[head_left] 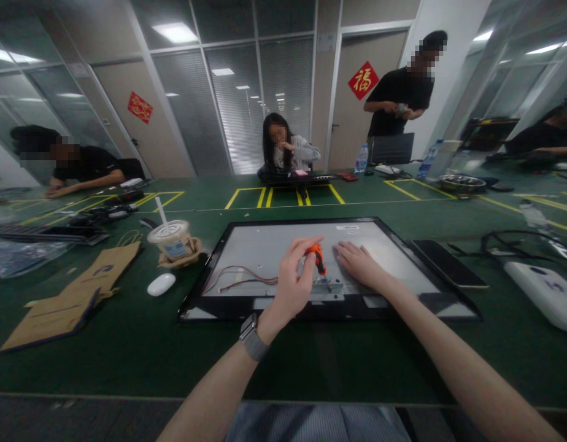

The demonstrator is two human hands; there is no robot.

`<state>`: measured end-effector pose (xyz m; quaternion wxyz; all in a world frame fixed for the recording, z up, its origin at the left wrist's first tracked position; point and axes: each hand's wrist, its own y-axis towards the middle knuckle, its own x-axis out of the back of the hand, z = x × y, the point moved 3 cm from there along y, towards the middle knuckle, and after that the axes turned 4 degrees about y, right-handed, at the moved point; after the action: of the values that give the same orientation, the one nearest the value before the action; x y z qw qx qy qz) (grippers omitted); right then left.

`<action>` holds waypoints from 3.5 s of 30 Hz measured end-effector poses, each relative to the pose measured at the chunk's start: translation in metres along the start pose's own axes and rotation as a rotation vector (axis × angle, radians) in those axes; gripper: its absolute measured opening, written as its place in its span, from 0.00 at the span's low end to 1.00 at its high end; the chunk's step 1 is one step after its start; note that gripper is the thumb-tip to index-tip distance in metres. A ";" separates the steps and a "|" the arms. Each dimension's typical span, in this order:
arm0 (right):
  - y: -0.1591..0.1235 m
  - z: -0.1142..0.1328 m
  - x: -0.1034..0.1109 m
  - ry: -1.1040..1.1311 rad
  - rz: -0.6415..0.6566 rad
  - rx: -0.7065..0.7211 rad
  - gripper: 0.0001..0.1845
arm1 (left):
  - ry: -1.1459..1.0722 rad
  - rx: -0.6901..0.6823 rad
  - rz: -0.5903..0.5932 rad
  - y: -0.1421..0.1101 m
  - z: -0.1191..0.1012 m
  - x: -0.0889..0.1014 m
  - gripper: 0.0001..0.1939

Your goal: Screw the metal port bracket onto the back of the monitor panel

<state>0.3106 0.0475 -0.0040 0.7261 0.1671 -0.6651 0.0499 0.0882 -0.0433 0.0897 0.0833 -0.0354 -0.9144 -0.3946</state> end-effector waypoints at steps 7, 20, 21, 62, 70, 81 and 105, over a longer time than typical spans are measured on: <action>0.001 -0.001 -0.001 0.014 0.002 -0.014 0.27 | 0.064 -0.048 -0.018 0.001 -0.001 0.000 0.11; 0.001 -0.003 -0.004 0.015 -0.021 0.011 0.27 | 0.038 -0.030 -0.028 0.001 0.000 0.000 0.13; 0.000 -0.003 -0.004 0.016 -0.023 0.010 0.27 | 0.066 -0.042 -0.047 0.001 0.000 0.001 0.12; 0.002 -0.004 -0.005 0.006 -0.006 -0.006 0.27 | 0.108 -0.084 -0.008 -0.001 -0.005 -0.001 0.13; 0.001 0.000 0.000 0.003 0.019 -0.013 0.27 | 0.102 -0.039 0.021 -0.001 -0.002 -0.001 0.16; 0.000 0.000 0.001 0.008 -0.001 -0.007 0.28 | 0.113 -0.078 -0.032 -0.001 -0.004 0.000 0.12; 0.001 -0.005 -0.005 0.010 -0.021 0.013 0.27 | 0.081 -0.013 -0.020 0.000 0.000 0.001 0.13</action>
<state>0.3145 0.0509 -0.0089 0.7287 0.1786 -0.6594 0.0476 0.0868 -0.0429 0.0898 0.1163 -0.0109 -0.9081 -0.4023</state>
